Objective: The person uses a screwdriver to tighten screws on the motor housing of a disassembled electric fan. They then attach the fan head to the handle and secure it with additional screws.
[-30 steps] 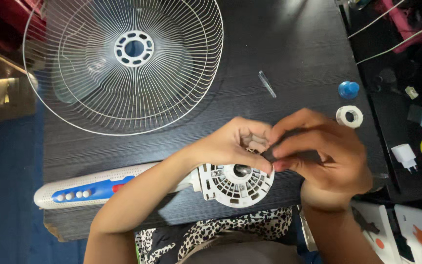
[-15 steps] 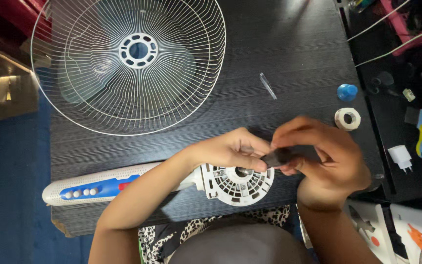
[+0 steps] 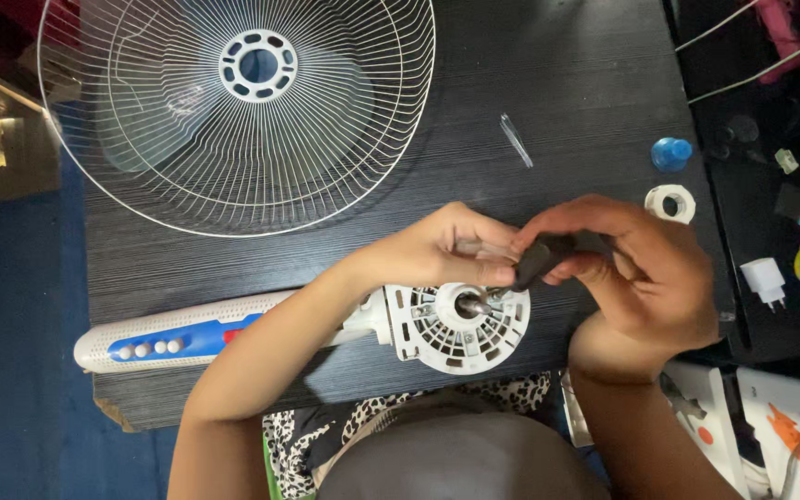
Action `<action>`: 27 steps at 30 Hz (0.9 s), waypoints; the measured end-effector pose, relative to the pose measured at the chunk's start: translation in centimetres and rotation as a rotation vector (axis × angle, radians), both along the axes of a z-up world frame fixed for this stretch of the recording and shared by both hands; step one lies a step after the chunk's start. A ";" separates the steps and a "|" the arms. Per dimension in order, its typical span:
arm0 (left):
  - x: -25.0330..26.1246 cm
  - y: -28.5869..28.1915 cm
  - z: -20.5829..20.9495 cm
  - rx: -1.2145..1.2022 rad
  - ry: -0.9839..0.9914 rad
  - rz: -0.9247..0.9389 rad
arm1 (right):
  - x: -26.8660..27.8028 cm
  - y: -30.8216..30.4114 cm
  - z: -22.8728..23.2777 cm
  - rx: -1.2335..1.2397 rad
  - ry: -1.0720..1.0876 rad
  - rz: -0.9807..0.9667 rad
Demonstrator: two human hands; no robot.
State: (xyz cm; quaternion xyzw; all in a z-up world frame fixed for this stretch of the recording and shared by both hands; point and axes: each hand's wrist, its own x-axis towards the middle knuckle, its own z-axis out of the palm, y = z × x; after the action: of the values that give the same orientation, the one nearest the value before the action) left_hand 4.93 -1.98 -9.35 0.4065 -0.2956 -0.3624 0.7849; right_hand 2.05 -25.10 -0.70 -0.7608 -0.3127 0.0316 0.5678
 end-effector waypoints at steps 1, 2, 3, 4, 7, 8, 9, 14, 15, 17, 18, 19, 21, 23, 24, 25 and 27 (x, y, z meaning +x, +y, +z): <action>-0.1 0.2 0.1 0.020 -0.026 -0.011 | 0.2 0.1 0.1 0.028 0.010 0.051; -0.1 0.2 0.2 0.039 -0.053 -0.024 | 0.3 0.3 0.2 0.056 0.020 0.100; -0.1 0.2 0.3 0.058 -0.081 -0.036 | 0.3 0.5 0.3 0.083 0.030 0.149; -0.3 0.0 0.4 0.037 -0.090 -0.015 | 0.0 1.0 0.3 0.073 -0.075 0.060; -0.9 -0.6 1.0 0.017 -0.220 0.116 | -2.6 3.1 0.1 0.122 -0.235 -0.166; -1.0 -0.7 1.1 0.038 -0.332 0.203 | -3.6 3.7 0.0 0.191 -0.186 -0.214; -1.2 -0.7 1.3 0.059 -0.445 0.291 | -3.8 3.8 0.1 0.210 -0.150 -0.240; -0.8 -0.9 2.4 0.082 -0.260 0.203 | -2.4 2.9 0.5 0.069 -0.108 -0.250; -0.7 -0.8 2.6 -0.066 -0.206 0.148 | -2.2 2.8 0.5 0.022 -0.130 -0.236; -0.3 -0.6 2.8 0.068 -0.046 0.084 | -2.1 2.9 0.3 0.212 -0.142 -0.135; -0.1 -0.4 2.8 0.135 0.033 0.051 | -2.2 3.1 0.2 0.308 -0.147 -0.083; -0.2 -0.4 2.8 0.102 -0.037 0.085 | -2.3 3.4 0.2 0.263 -0.212 -0.103; -0.3 -0.4 2.8 0.035 -0.179 0.150 | -2.4 3.9 0.2 0.213 -0.289 -0.135; -0.4 -0.4 2.7 0.176 -0.210 0.215 | -2.3 4.2 0.2 0.241 -0.263 -0.150; -0.4 -0.4 2.7 0.247 -0.224 0.246 | -2.2 4.3 0.1 0.276 -0.222 -0.153; -0.3 -0.3 2.6 0.177 -0.256 0.250 | -2.1 4.4 0.0 0.311 -0.182 -0.156; -0.1 -0.2 2.6 0.036 -0.318 0.258 | -1.7 4.3 -0.3 0.378 -0.101 -0.159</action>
State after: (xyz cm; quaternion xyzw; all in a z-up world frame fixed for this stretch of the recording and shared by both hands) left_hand 4.81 -2.18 -6.76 0.5071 -0.3549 -0.1950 0.7608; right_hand 0.32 -20.80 -1.03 -0.6638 -0.2801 -0.1105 0.6846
